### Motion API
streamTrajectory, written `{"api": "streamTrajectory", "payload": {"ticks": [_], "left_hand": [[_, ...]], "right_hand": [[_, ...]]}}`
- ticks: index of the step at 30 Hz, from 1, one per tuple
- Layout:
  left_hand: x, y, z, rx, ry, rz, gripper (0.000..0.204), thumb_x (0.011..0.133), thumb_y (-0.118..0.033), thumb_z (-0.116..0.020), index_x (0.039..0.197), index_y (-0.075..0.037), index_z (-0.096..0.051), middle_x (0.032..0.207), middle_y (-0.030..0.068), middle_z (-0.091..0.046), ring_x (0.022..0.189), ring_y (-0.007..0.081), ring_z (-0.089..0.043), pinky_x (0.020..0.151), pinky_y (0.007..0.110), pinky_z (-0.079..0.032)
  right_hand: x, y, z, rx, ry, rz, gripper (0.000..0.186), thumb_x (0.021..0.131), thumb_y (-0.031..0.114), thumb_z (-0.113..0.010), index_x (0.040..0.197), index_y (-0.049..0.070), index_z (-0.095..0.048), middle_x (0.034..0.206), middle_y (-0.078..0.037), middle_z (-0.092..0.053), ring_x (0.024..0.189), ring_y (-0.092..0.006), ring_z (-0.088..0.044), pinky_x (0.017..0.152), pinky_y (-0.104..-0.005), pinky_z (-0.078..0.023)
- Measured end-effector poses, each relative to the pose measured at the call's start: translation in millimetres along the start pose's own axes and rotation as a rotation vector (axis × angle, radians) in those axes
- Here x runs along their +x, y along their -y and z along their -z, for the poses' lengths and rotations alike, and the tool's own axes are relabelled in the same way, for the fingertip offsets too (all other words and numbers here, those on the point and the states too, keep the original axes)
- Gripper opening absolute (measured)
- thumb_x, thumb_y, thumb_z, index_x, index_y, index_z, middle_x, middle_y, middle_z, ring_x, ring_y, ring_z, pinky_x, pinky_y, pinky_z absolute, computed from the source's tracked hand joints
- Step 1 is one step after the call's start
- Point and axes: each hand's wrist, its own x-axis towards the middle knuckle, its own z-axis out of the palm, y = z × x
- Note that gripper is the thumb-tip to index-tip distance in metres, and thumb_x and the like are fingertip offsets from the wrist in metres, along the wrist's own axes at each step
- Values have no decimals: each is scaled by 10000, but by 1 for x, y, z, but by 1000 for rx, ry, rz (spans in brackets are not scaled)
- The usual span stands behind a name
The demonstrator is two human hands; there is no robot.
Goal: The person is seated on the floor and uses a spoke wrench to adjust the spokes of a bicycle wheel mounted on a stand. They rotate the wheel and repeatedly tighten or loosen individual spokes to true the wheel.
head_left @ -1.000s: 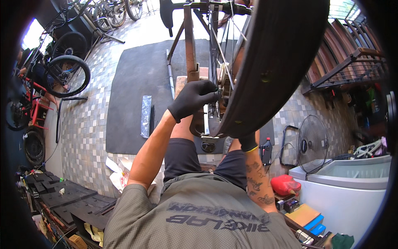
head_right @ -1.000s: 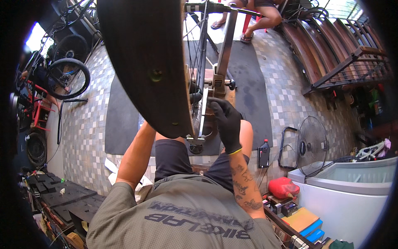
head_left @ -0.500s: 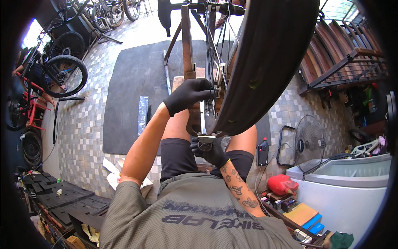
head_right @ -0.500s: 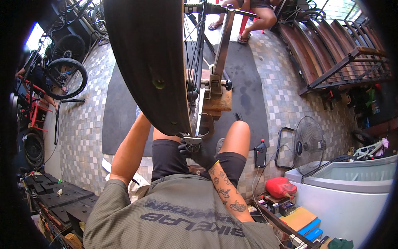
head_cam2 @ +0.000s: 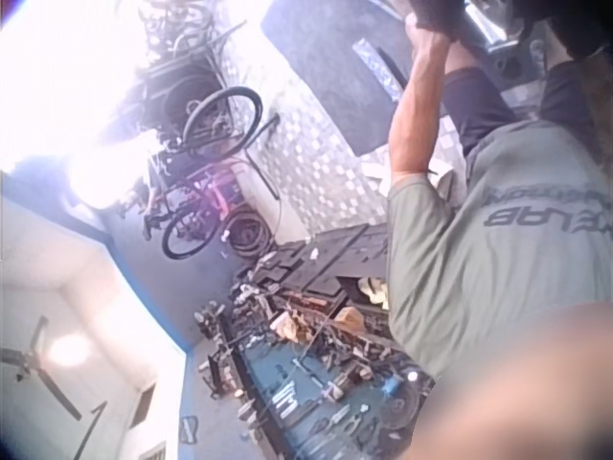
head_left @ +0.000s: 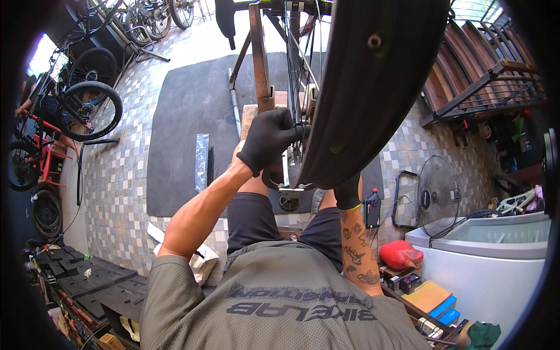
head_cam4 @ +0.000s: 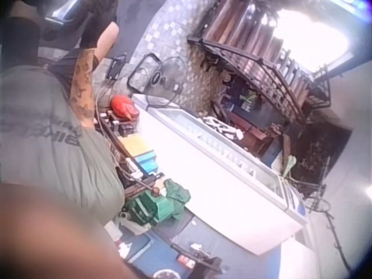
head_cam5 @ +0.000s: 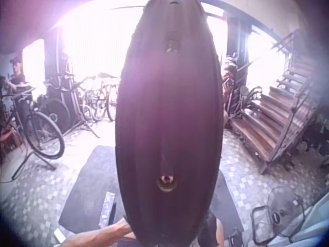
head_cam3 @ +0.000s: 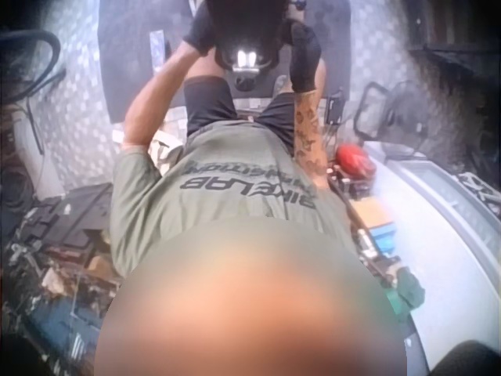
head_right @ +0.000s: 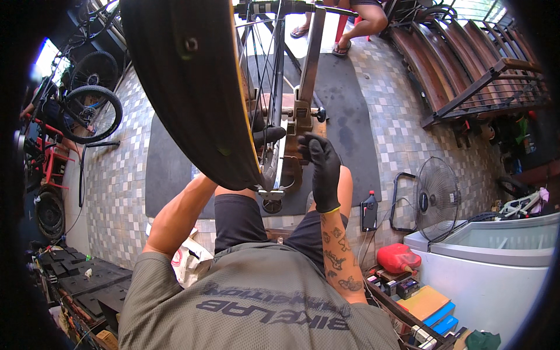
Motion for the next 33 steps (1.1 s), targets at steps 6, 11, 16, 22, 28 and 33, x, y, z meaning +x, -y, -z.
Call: {"api": "streamTrajectory", "payload": {"ticks": [6, 11, 16, 22, 28, 33], "left_hand": [[8, 21, -13, 188, -190, -256, 367, 860, -278, -775, 735, 17, -596, 666, 216, -584, 611, 366, -579, 615, 451, -467], [23, 45, 13, 102, 18, -175, 248, 953, -230, -702, 1010, 11, -703, 858, 169, -692, 786, 301, -646, 753, 398, -526], [11, 22, 26, -288, -6, 6, 507, 1113, -381, -521, 1377, 38, -628, 1210, 123, -732, 1071, 200, -701, 952, 350, -526], [13, -14, 16, -252, 189, 18, 553, 1065, -385, -644, 1406, 49, -612, 1218, 150, -722, 1117, 216, -675, 1013, 345, -508], [41, -7, 12, -43, 208, -10, 663, 997, -391, -715, 1463, 49, -545, 1373, 201, -658, 1284, 293, -628, 1123, 399, -462], [48, 3, 10, -2, 192, -32, 702, 982, -406, -730, 1484, 41, -529, 1408, 203, -644, 1319, 305, -612, 1146, 417, -446]], "right_hand": [[28, 43, -26, -18, 305, -139, 303, 1007, 86, -666, 1285, -34, -674, 1141, -67, -753, 1033, -126, -687, 958, -296, -531], [44, 31, -22, -2, 404, 13, 251, 983, 99, -714, 1197, -33, -721, 1100, -60, -756, 1018, -121, -683, 939, -293, -535], [72, 4, -25, 86, 330, -303, 227, 1008, 201, -730, 1121, 4, -730, 1014, -18, -735, 936, -83, -669, 879, -260, -531], [64, -3, -27, 99, 23, 27, 205, 991, 170, -738, 1077, -15, -726, 922, -10, -724, 831, -68, -630, 780, -233, -504], [38, 1, -29, -90, 171, -83, 206, 965, 141, -766, 1090, -14, -715, 949, -41, -747, 865, -76, -669, 777, -263, -542], [39, -1, -30, -62, 170, -71, 221, 957, 131, -771, 1098, -31, -718, 954, -57, -759, 844, -82, -676, 759, -270, -552]]}}
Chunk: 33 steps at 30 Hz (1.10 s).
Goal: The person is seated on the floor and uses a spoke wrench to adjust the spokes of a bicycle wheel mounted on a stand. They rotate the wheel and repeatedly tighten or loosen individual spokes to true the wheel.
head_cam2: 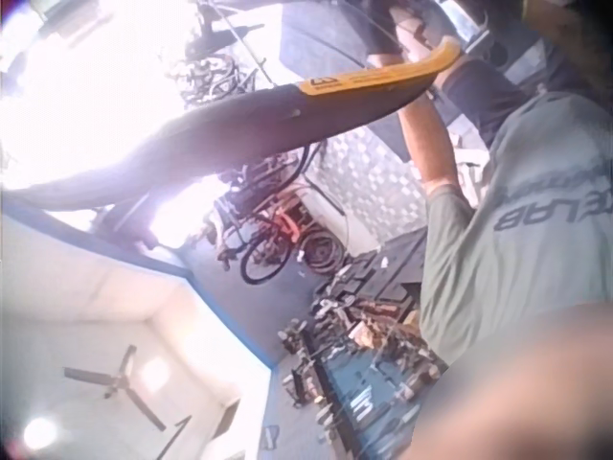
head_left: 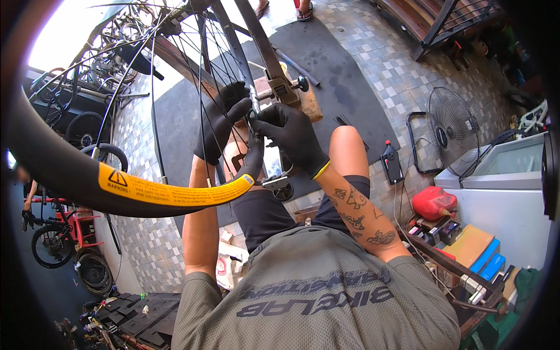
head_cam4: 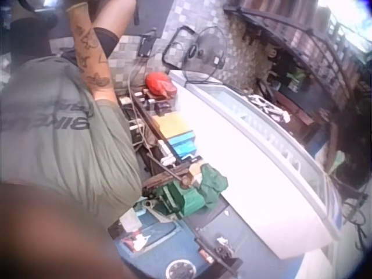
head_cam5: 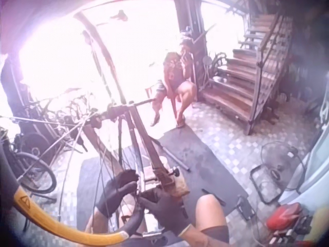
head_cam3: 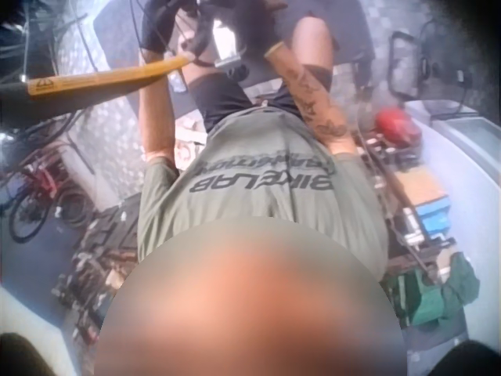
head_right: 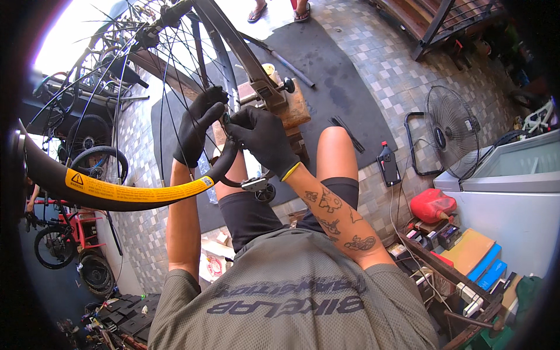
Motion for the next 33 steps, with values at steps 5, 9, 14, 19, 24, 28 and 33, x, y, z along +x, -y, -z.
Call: {"api": "streamTrajectory", "payload": {"ticks": [5, 9, 14, 19, 24, 28, 33], "left_hand": [[0, 4, 1, -23, 3, -14, 712, 978, -405, -744, 1493, 34, -523, 1420, 195, -641, 1329, 303, -607, 1151, 415, -440], [2, 8, 0, -33, -16, -16, 684, 982, -360, -751, 1490, 34, -518, 1402, 191, -648, 1307, 296, -620, 1126, 401, -462], [-3, 21, -4, 63, -173, -78, 535, 985, -308, -764, 1353, 48, -609, 1203, 159, -719, 1106, 240, -695, 970, 357, -545], [-19, 24, 6, 46, -154, 2, 369, 1004, -292, -745, 1113, 58, -703, 920, 78, -731, 847, 147, -672, 780, 312, -546], [-31, 15, 12, 12, 43, 24, 297, 993, -245, -754, 1074, 38, -711, 911, 46, -705, 845, 112, -640, 758, 285, -522], [-30, 6, 5, -14, 72, -2, 282, 1021, -280, -722, 975, -6, -674, 858, 29, -660, 824, 118, -608, 754, 280, -492], [-26, 0, -11, -98, -25, -50, 281, 990, -242, -768, 878, -23, -632, 787, 12, -597, 772, 95, -557, 677, 290, -434]], "right_hand": [[-3, 5, -7, -50, -59, -10, 207, 945, 115, -775, 1076, -38, -730, 935, -78, -776, 845, -93, -703, 767, -275, -561], [-6, 12, -18, -83, -138, 45, 217, 909, 150, -792, 1011, -34, -740, 859, -144, -772, 764, -167, -742, 705, -313, -566], [-9, 18, -24, -227, -185, 107, 193, 893, 149, -796, 986, -15, -758, 860, -153, -773, 751, -224, -757, 698, -343, -575], [-11, 23, -22, -290, -128, 128, 171, 899, 69, -781, 1039, -30, -774, 917, -131, -796, 819, -145, -760, 742, -300, -583], [-11, 25, -20, -246, -86, 64, 220, 888, 49, -782, 1089, -31, -743, 978, -138, -798, 877, -150, -765, 797, -306, -589], [-7, 17, -25, -253, -168, 163, 288, 868, 93, -805, 1120, -5, -705, 978, -152, -791, 888, -252, -778, 801, -350, -594], [-4, 3, -25, -259, -179, 176, 281, 869, 94, -788, 1116, -5, -697, 997, -176, -781, 909, -308, -775, 801, -369, -595]]}}
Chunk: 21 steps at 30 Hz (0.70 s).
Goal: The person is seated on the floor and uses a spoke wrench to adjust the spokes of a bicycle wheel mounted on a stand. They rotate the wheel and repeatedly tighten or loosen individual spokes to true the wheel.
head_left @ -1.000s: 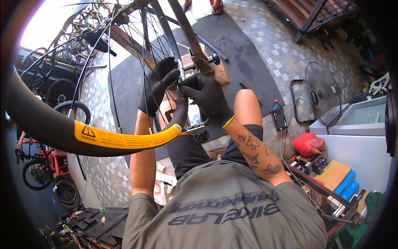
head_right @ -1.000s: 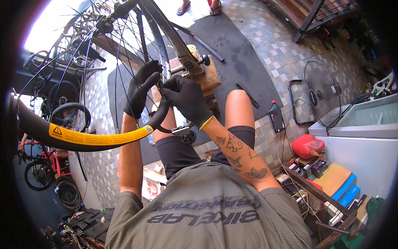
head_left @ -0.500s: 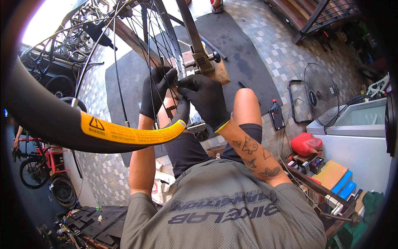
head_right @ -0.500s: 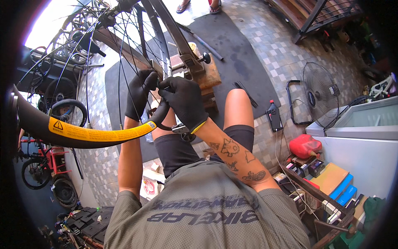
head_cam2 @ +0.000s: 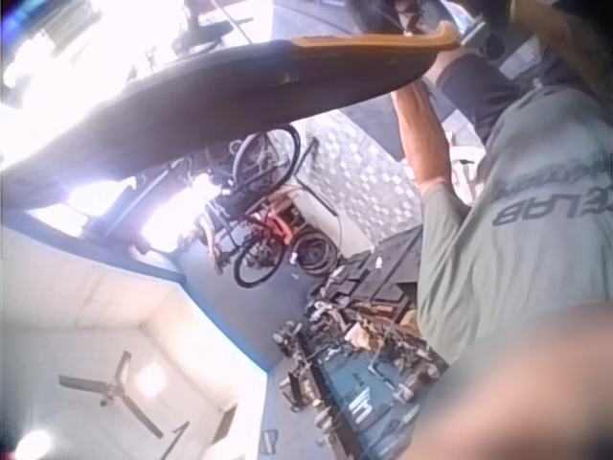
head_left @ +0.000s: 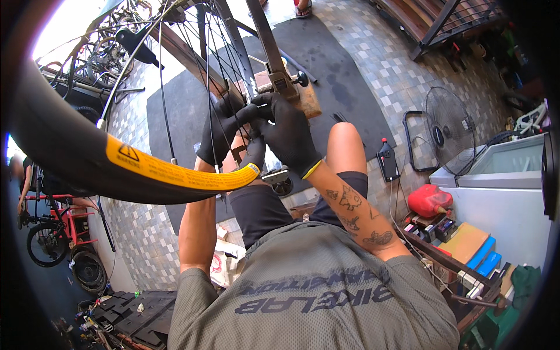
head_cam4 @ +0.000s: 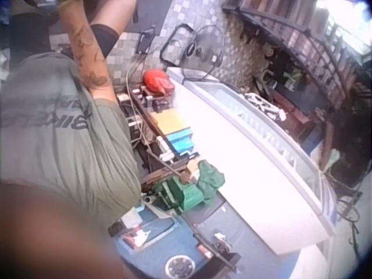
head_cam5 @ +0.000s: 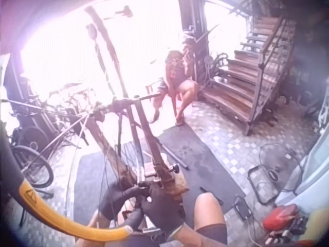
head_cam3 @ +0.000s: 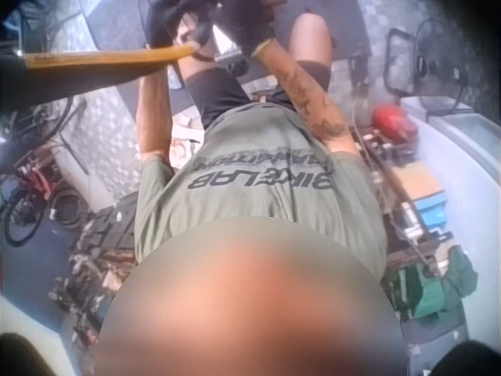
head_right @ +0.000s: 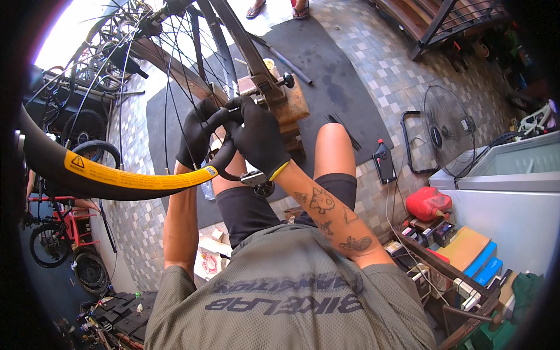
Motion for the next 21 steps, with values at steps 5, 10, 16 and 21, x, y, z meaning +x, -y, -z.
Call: {"api": "streamTrajectory", "payload": {"ticks": [5, 10, 16, 21], "left_hand": [[-1, 3, -6, 188, -124, -142, 343, 960, -223, -809, 771, -20, -608, 661, -2, -540, 638, 90, -502, 558, 313, -380], [1, 9, 4, 344, -178, -71, 344, 990, -288, -771, 1063, 25, -651, 926, 102, -691, 845, 160, -655, 757, 317, -518], [23, 26, 9, 51, -9, -7, 689, 994, -299, -757, 1536, 10, -465, 1457, 210, -603, 1370, 287, -581, 1145, 386, -465], [52, 46, 15, 33, 34, -89, 688, 1003, -369, -722, 1535, -8, -478, 1486, 188, -595, 1404, 300, -547, 1179, 409, -415]], "right_hand": [[20, -15, 9, 348, 224, -58, 222, 894, 65, -735, 1103, -8, -724, 989, -112, -788, 894, -194, -757, 804, -319, -591], [27, -22, 16, 349, 328, -140, 205, 910, 57, -714, 1091, -35, -739, 990, -100, -782, 894, -153, -738, 805, -291, -581], [39, -9, 6, 300, -48, -84, 211, 904, 67, -734, 1075, -55, -728, 954, -114, -773, 853, -158, -731, 809, -304, -572], [5, 9, 27, 194, 132, -117, 198, 898, 125, -753, 1011, -38, -745, 883, -114, -768, 806, -144, -722, 764, -319, -567]]}}
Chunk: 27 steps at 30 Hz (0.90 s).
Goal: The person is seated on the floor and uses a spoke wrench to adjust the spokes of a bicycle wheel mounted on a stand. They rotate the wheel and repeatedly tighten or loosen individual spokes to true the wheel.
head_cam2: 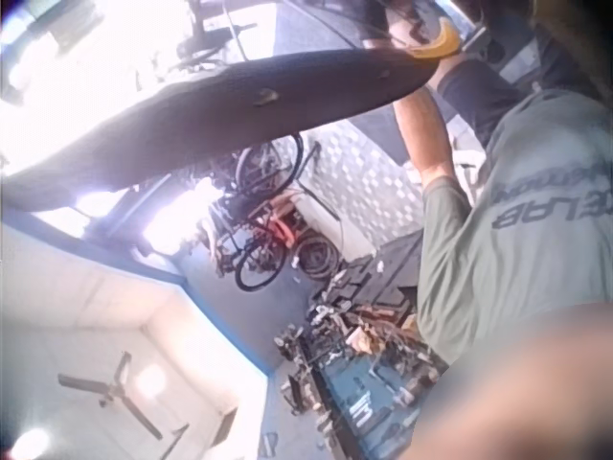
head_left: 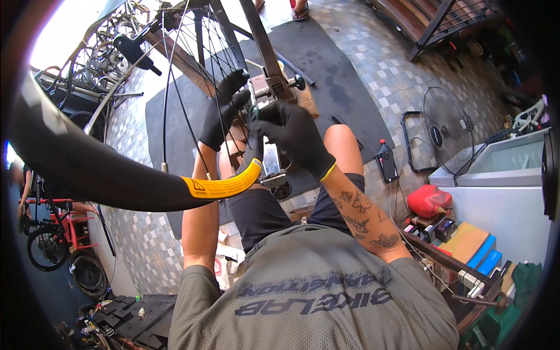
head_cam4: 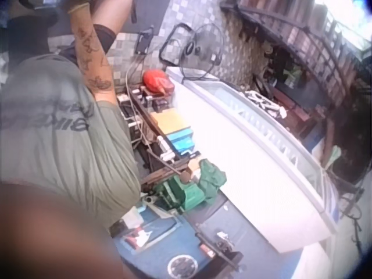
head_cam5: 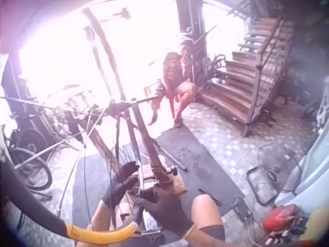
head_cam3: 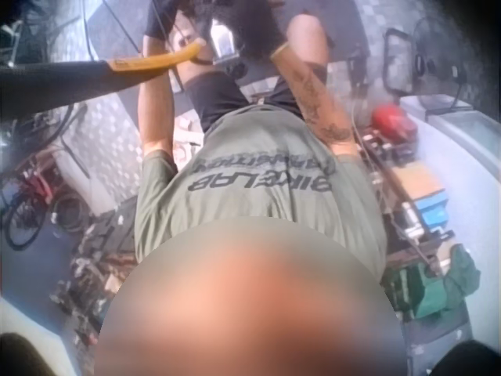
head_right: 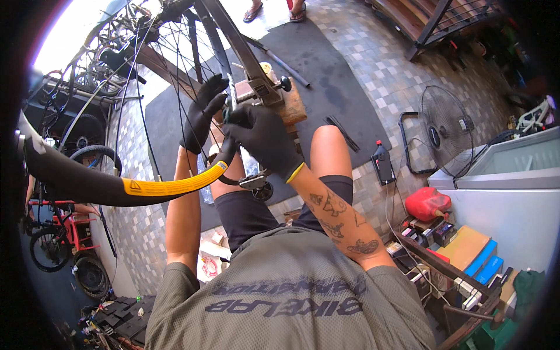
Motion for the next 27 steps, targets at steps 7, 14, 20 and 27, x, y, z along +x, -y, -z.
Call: {"api": "streamTrajectory", "payload": {"ticks": [7, 14, 20, 27], "left_hand": [[9, 18, 5, 41, -13, -19, 752, 972, -505, -709, 1524, -35, -505, 1507, 171, -589, 1412, 319, -541, 1187, 434, -401], [13, 18, 0, 147, -100, -65, 654, 993, -446, -712, 1458, -13, -558, 1427, 195, -638, 1322, 295, -611, 1112, 412, -463], [-37, -24, 11, 160, -133, 366, 395, 1055, -302, -665, 1256, 38, -686, 1094, 133, -734, 974, 159, -676, 846, 301, -522], [-63, -31, 11, -30, 82, 201, 289, 1050, -220, -669, 1214, 14, -705, 1020, 55, -711, 937, 127, -648, 847, 291, -522]], "right_hand": [[-11, 14, 2, -42, 109, -35, 205, 913, 131, -781, 1027, -32, -732, 906, -82, -768, 809, -98, -710, 763, -278, -565], [-14, 24, -9, -120, 43, 37, 171, 880, 88, -796, 990, -31, -742, 858, -99, -767, 769, -112, -714, 740, -288, -568], [-13, 16, -18, -231, -35, 96, 170, 869, 78, -816, 978, -25, -736, 904, -129, -784, 782, -157, -744, 741, -304, -579], [-4, 7, -18, -226, -72, 70, 347, 850, 78, -852, 1135, -10, -674, 963, -126, -792, 872, -170, -774, 795, -295, -590]]}}
